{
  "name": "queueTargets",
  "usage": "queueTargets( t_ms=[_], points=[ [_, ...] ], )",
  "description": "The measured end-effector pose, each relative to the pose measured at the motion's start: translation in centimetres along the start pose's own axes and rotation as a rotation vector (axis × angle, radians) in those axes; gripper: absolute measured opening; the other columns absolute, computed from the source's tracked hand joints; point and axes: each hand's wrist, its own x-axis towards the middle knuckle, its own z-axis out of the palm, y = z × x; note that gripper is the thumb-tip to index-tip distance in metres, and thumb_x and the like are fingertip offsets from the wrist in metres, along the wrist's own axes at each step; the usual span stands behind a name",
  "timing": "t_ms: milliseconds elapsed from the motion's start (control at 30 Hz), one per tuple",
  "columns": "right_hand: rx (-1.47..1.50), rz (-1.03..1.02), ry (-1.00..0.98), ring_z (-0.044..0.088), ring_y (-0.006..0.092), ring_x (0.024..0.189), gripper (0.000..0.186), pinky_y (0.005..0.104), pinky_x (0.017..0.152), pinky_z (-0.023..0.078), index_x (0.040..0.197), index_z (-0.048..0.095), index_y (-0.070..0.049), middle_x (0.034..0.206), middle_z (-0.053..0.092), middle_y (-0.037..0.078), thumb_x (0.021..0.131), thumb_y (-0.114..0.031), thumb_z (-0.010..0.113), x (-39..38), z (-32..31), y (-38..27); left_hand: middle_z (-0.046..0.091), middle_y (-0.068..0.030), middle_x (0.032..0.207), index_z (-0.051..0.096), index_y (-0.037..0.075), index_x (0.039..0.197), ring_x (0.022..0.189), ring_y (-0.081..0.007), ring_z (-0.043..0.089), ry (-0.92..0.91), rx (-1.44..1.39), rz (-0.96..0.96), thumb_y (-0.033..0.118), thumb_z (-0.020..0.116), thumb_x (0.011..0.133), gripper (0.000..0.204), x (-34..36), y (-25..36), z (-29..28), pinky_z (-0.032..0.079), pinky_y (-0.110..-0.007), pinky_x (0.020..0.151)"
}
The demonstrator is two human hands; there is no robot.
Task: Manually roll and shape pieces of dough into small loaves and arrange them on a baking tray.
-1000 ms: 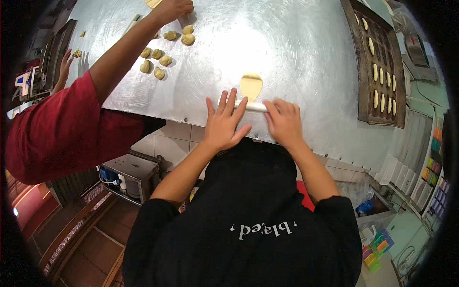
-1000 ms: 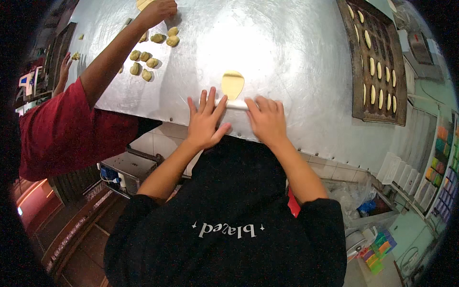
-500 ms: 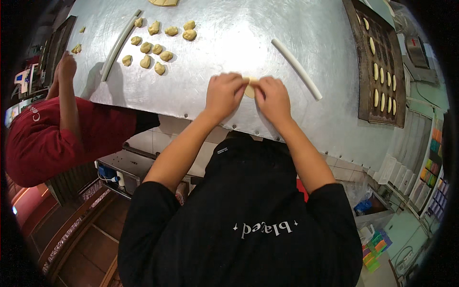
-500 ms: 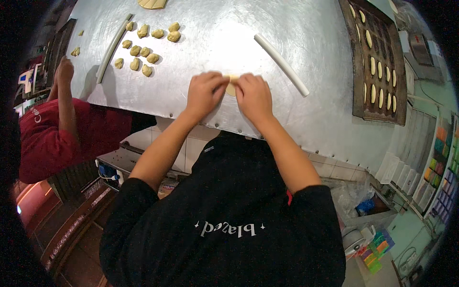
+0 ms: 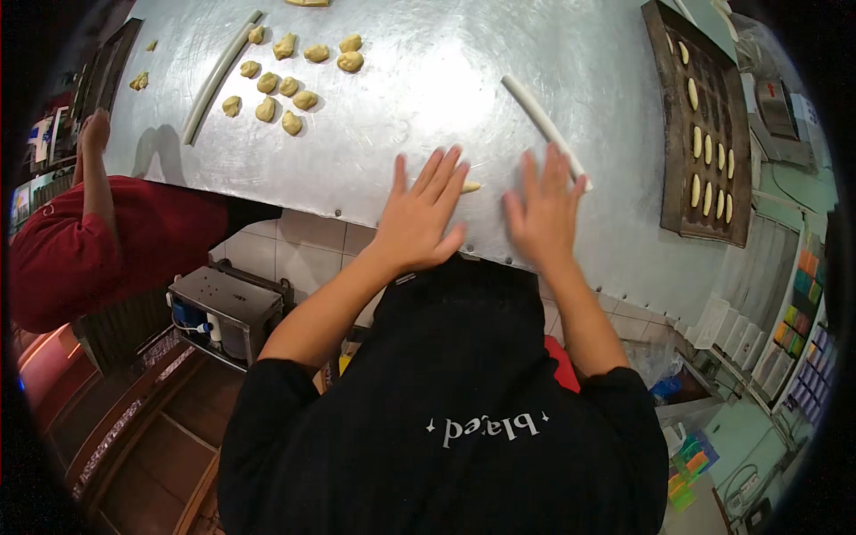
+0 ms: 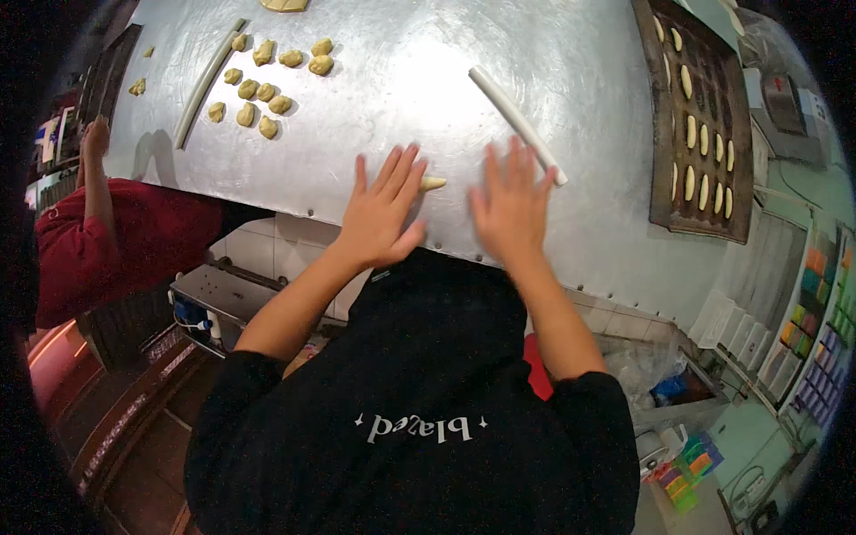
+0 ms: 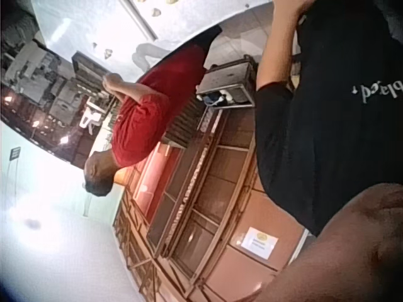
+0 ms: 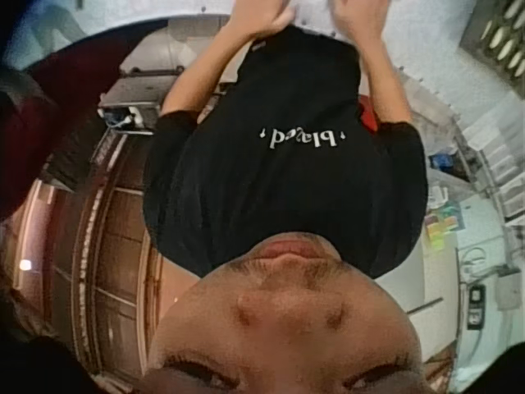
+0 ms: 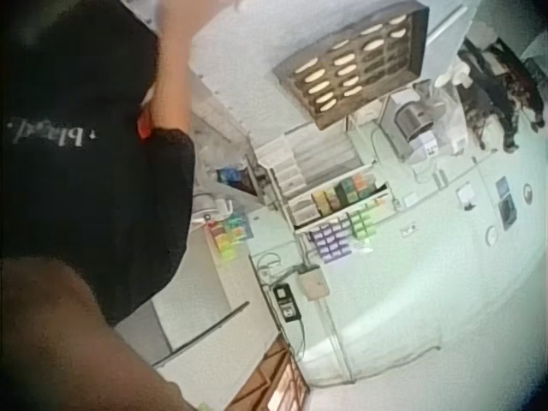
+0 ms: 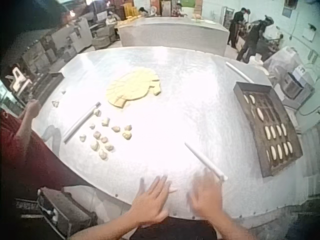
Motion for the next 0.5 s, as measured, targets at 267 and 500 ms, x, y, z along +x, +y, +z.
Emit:
queueTargets(
  t_ms=[267,500],
  points=[
    [-0.188,0.332,0.129,0.033,0.0325,0.139,0.05,0.0565,0.113,0.022,0.146,0.036,-0.008,0.15,0.037,0.013,0.096,-0.015,0.043,4.1,0.3,9.9,0.029,-0.0228,0.152,0.031,-0.007,0.144,0.143,-0.0325,0.026,-0.11,0.026,-0.058,0.054,0.051,0.091,0.083,-0.9,2.3,4.8,0.017,-0.056,0.115],
    [-0.08,0.176,0.387,0.048,0.0327,0.123,0.043,0.0511,0.104,0.036,0.133,0.052,-0.007,0.133,0.052,0.013,0.091,-0.013,0.053,4.5,-1.9,4.9,0.03,-0.0171,0.154,0.035,0.005,0.146,0.144,-0.0321,0.023,-0.043,-0.022,0.019,0.051,0.041,0.096,0.068,15.6,-4.3,3.3,0.014,-0.055,0.116]
  ],
)
